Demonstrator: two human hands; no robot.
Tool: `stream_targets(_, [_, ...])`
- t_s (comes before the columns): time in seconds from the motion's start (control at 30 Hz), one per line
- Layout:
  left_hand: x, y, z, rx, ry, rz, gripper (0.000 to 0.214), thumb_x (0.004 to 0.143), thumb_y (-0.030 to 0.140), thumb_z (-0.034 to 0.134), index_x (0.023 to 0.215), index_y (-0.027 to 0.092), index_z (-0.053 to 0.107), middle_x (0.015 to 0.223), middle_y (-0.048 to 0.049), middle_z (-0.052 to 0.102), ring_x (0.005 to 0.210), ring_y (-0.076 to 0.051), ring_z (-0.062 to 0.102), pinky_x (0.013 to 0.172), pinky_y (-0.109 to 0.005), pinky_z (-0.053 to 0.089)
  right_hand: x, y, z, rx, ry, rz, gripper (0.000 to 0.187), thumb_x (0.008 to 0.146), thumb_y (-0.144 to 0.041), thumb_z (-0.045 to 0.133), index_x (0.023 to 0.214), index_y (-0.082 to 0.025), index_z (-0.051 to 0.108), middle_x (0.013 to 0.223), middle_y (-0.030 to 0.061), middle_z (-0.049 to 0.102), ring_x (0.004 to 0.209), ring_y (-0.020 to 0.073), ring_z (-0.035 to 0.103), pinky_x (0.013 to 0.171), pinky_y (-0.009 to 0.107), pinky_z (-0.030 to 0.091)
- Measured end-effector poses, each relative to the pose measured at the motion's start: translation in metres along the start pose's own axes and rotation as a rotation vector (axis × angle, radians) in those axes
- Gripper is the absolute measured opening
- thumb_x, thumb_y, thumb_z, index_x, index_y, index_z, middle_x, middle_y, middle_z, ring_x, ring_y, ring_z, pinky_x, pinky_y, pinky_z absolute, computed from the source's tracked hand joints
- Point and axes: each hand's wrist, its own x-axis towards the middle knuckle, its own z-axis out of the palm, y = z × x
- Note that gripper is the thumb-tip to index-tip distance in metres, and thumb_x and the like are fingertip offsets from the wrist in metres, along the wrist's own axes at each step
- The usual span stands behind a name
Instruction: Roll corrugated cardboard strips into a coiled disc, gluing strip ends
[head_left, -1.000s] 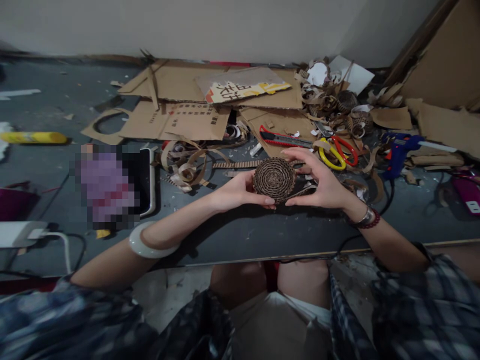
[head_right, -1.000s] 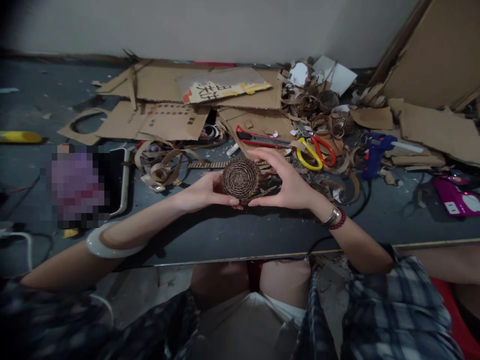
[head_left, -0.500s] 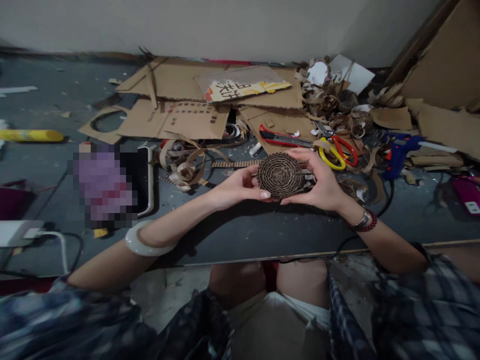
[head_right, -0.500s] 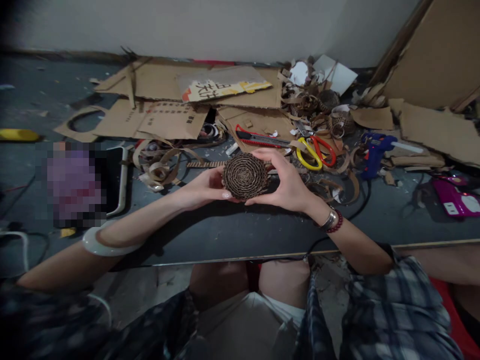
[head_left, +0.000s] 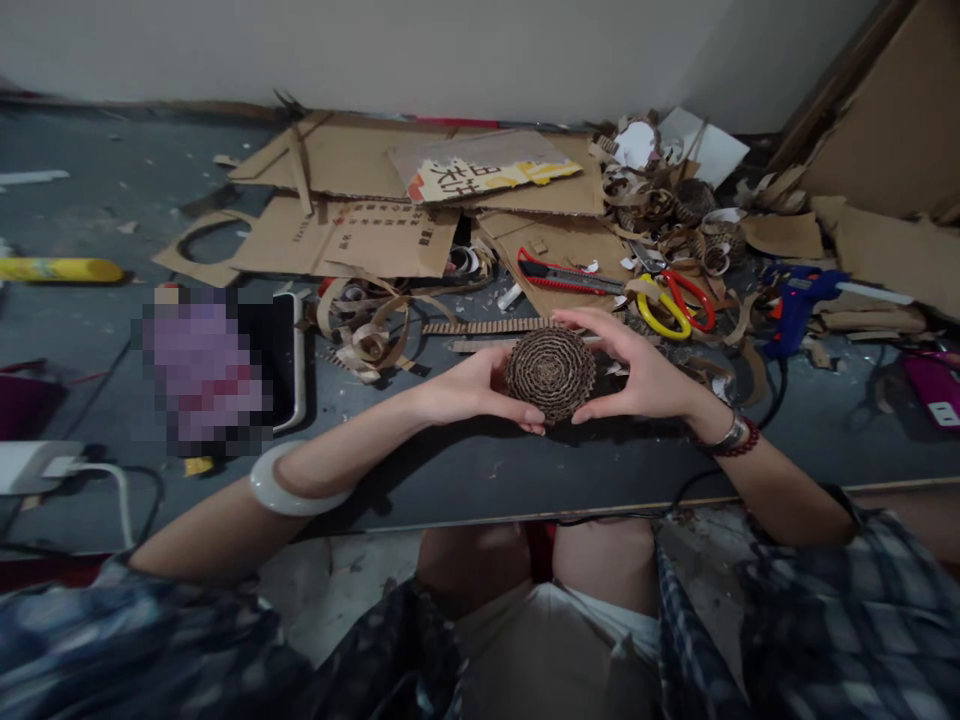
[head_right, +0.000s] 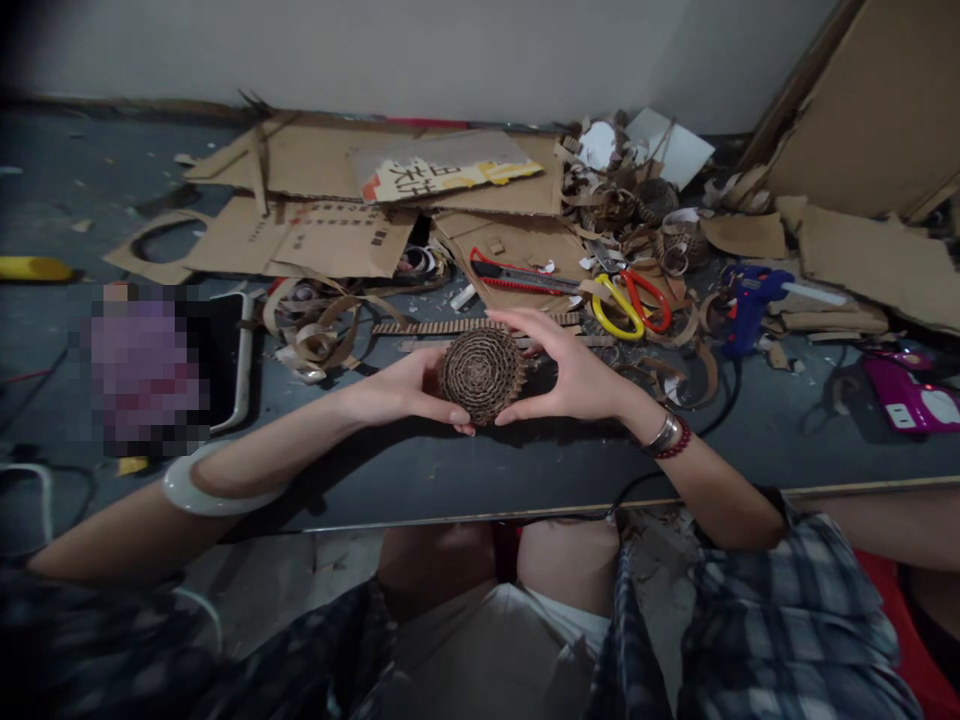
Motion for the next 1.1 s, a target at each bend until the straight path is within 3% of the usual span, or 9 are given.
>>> stream_targets(0.17, [0.001, -0.004, -0.003, 0.075, -0.044, 0.003, 0.058, 0.067, 0.027, 0.08, 0.116, 0.012, 0.053, 0.092, -0.0117, 0.071, 0.076, -0.022, 0.071, 0.073, -0.036, 0.058, 0.0, 0.0, 0.001, 0.002, 0.034, 0.007, 0.079, 0.058, -0.046, 0.082, 0.127, -0.024, 0.051, 0.13, 0.0099, 0.054, 0.121, 0.0259, 0.052, 0.099, 0.042, 0.046])
stream_targets(0.23, [0.003, -0.006, -0.006, 0.147, 0.092, 0.165, 0.065, 0.07, 0.037, 0.077, 0.124, 0.014, 0.049, 0.109, -0.0153, 0.067, 0.094, -0.026, 0.068, 0.083, -0.04, 0.056, 0.001, 0.001, 0.002, 0.007, 0.108, 0.041, 0.074, 0.059, -0.047, 0.082, 0.123, -0.022, 0.054, 0.123, 0.0093, 0.059, 0.113, 0.0242, 0.057, 0.096, 0.04, 0.048])
stream_targets(0.37, [-0.001, -0.009, -0.011, 0.518, 0.435, 0.722, 0.059, 0.071, 0.044, 0.075, 0.121, 0.021, 0.053, 0.135, -0.0131, 0.051, 0.123, -0.027, 0.052, 0.105, -0.042, 0.043, 0.001, 0.002, 0.006, -0.079, 0.203, 0.112, 0.068, 0.059, -0.05, 0.08, 0.116, -0.02, 0.058, 0.115, 0.0092, 0.064, 0.105, 0.0236, 0.061, 0.093, 0.04, 0.049])
stream_targets(0.47, [-0.006, -0.01, -0.007, 0.862, 0.435, 0.846, 0.052, 0.061, 0.037, 0.085, 0.105, 0.022, 0.063, 0.116, -0.0089, 0.064, 0.112, -0.024, 0.06, 0.103, -0.037, 0.045, 0.001, 0.0, 0.012, -0.161, 0.241, 0.143, 0.065, 0.058, -0.052, 0.08, 0.111, -0.018, 0.062, 0.111, 0.0096, 0.066, 0.102, 0.0247, 0.063, 0.09, 0.04, 0.049])
stream_targets(0.6, [-0.006, -0.013, 0.007, 1.121, 0.381, 0.931, 0.024, 0.074, 0.026, 0.076, 0.096, 0.023, 0.067, 0.095, -0.0035, 0.072, 0.089, -0.016, 0.069, 0.086, -0.028, 0.055, 0.001, 0.0, 0.02, -0.172, 0.255, 0.166, 0.057, 0.063, -0.052, 0.077, 0.107, -0.018, 0.064, 0.11, 0.0087, 0.069, 0.102, 0.0241, 0.064, 0.091, 0.039, 0.048])
stream_targets(0.73, [-0.005, -0.013, 0.013, 1.212, 0.472, 1.172, 0.028, 0.076, 0.012, 0.073, 0.102, 0.02, 0.067, 0.089, -0.0039, 0.074, 0.082, -0.014, 0.07, 0.078, -0.024, 0.057, 0.0, 0.0, 0.024, -0.15, 0.255, 0.205, 0.055, 0.062, -0.054, 0.077, 0.102, -0.017, 0.066, 0.102, 0.0068, 0.071, 0.092, 0.0221, 0.066, 0.083, 0.035, 0.05])
stream_targets(0.9, [-0.005, -0.009, 0.007, 1.138, 0.666, 0.978, 0.009, 0.081, 0.019, 0.069, 0.088, 0.021, 0.071, 0.089, -0.0024, 0.074, 0.08, -0.014, 0.069, 0.076, -0.027, 0.057, 0.003, 0.002, 0.013, -0.088, 0.217, 0.243, 0.043, 0.078, -0.057, 0.06, 0.089, -0.017, 0.07, 0.082, 0.0023, 0.071, 0.07, 0.0153, 0.062, 0.065, 0.028, 0.048])
stream_targets(1.0, [-0.004, -0.007, 0.004, 1.026, 0.76, 0.891, 0.007, 0.081, 0.022, 0.068, 0.086, 0.02, 0.073, 0.088, -0.004, 0.074, 0.079, -0.015, 0.069, 0.075, -0.028, 0.057, 0.004, 0.009, -0.007, -0.157, 0.346, 0.246, 0.043, 0.091, -0.051, 0.043, 0.085, -0.018, 0.072, 0.077, 0.0025, 0.07, 0.07, 0.0156, 0.062, 0.066, 0.03, 0.047])
stream_targets(1.1, [-0.002, -0.007, 0.005, 0.984, 0.747, 0.882, 0.009, 0.081, 0.022, 0.068, 0.088, 0.02, 0.073, 0.088, -0.0037, 0.074, 0.079, -0.015, 0.069, 0.076, -0.027, 0.057, 0.003, 0.021, -0.028, -0.382, 0.473, 0.151, 0.024, 0.086, -0.04, 0.057, 0.085, -0.02, 0.071, 0.086, 0.0047, 0.07, 0.081, 0.0199, 0.062, 0.076, 0.036, 0.047])
